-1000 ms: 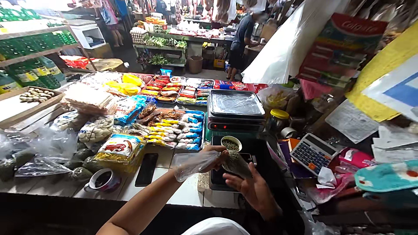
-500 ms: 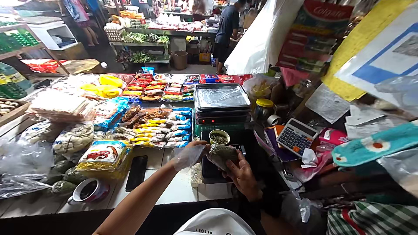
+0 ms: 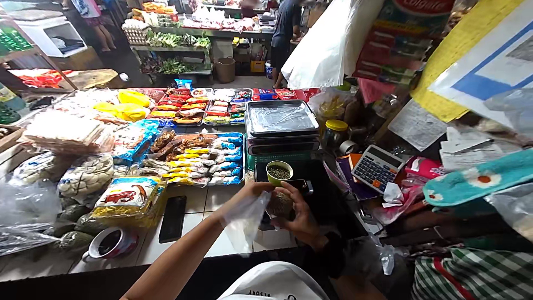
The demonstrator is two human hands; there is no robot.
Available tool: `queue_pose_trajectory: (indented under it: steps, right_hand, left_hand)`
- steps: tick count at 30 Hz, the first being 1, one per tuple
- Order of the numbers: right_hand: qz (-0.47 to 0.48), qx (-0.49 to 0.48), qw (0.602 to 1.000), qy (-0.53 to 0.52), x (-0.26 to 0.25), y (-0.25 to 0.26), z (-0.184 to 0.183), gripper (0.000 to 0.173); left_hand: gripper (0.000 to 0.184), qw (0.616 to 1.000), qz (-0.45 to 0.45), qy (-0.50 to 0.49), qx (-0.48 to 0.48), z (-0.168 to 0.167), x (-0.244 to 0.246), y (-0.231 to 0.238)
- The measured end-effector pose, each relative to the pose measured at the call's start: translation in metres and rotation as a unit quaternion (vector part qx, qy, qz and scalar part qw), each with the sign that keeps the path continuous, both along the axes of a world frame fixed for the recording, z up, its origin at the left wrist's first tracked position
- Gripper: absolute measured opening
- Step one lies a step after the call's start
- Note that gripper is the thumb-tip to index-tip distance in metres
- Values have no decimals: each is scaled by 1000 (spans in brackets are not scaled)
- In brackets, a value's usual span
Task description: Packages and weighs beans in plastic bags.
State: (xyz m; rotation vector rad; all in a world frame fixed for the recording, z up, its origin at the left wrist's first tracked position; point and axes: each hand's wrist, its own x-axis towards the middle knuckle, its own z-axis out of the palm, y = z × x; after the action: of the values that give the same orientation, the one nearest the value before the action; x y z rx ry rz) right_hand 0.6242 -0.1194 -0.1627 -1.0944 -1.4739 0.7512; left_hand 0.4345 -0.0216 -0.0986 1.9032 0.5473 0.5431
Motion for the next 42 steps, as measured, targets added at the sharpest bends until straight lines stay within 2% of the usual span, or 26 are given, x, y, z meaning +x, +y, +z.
queue_pose_trajectory:
  steps: [1,3,4,6,8,10,11,12,13,15,19,21,23,24,26,27,28,30,32,33,34,35,37,38,40,42]
  right_hand:
    - [-26,7,998,-48,-7,3,0,92]
    - [-114,41,982,-142,-24,6,-1,51]
    - [-162,61,967,-189,-30,8,-4,32]
    - [-246,95,929,-259,-34,16,-15,20]
    - [-244,63,936,-247,-32,17,-13,30]
    - [-127,-24,981,-147,-22,5,-4,63]
    - [-75,-53,992,-91,-16,0,-3,75]
    - [-40,-76,996,-37,-10,-1,-4,77]
    - [-20,-98,995,8,-4,0,-5,76]
    - [-26,-112,993,20,3,4,-7,77]
    - [-173,-35,979,-104,-13,12,-16,74]
    - [-190,-11,981,-23,-25,16,-32,57]
    - [-125,-49,981,143,-25,15,-42,41]
    - [-69,-34,985,153,-18,12,-46,44]
    - [-3,17,999,31,3,10,-50,58]
    - [7,12,1000,-12,8,10,-46,58]
    - [9,-9,1000,-14,5,10,-40,51]
    - [-19,-72,991,107,-11,12,-25,34]
    - [-79,-129,962,227,-27,22,-17,28]
    - [-77,-117,964,227,-27,24,-23,30]
    - [-67,-81,975,195,-24,23,-33,32]
    - [-72,-30,989,129,-23,21,-40,43]
    - [-61,13,997,38,-20,23,-41,41]
    - [-45,13,999,24,-19,24,-39,38]
    - [-1,30,999,28,-17,27,-45,23]
    - [26,41,998,36,-16,31,-50,26]
  left_hand:
    - [22,996,-8,15,90,-2,5,-4]
    - [19,974,-17,91,207,0,14,-14]
    - [17,960,-6,148,238,3,17,-19]
    - [19,943,27,227,240,5,21,-25]
    - [23,945,65,232,222,3,19,-20]
    - [26,953,78,196,218,-2,16,-8]
    - [26,957,63,172,224,-4,14,-2]
    - [26,960,35,150,236,-5,14,1]
    - [25,959,2,133,250,-4,15,1]
    - [23,945,-41,103,306,-4,19,-3]
    - [23,932,-62,108,340,-9,29,-6]
    - [25,940,-65,125,311,-16,34,-8]
    - [23,946,-59,107,300,-27,36,-11]
    - [22,947,-56,92,301,-31,34,-11]
    - [21,947,-44,71,311,-38,31,-10]
    - [20,946,-29,75,314,-41,30,-11]
    - [18,945,-3,89,315,-42,30,-13]
    - [16,934,66,158,314,-35,32,-22]
    - [18,931,106,243,250,-18,33,-28]
    - [22,946,112,250,170,-13,31,-28]
    - [24,967,127,209,77,-16,28,-25]
    - [28,979,149,136,-22,-24,25,-21]
    - [44,956,192,-12,-221,-32,21,-20]
    - [44,936,209,-81,-272,-34,19,-23]
    - [47,917,221,-158,-291,-44,18,-26]
    - [47,935,209,-161,-236,-51,18,-23]
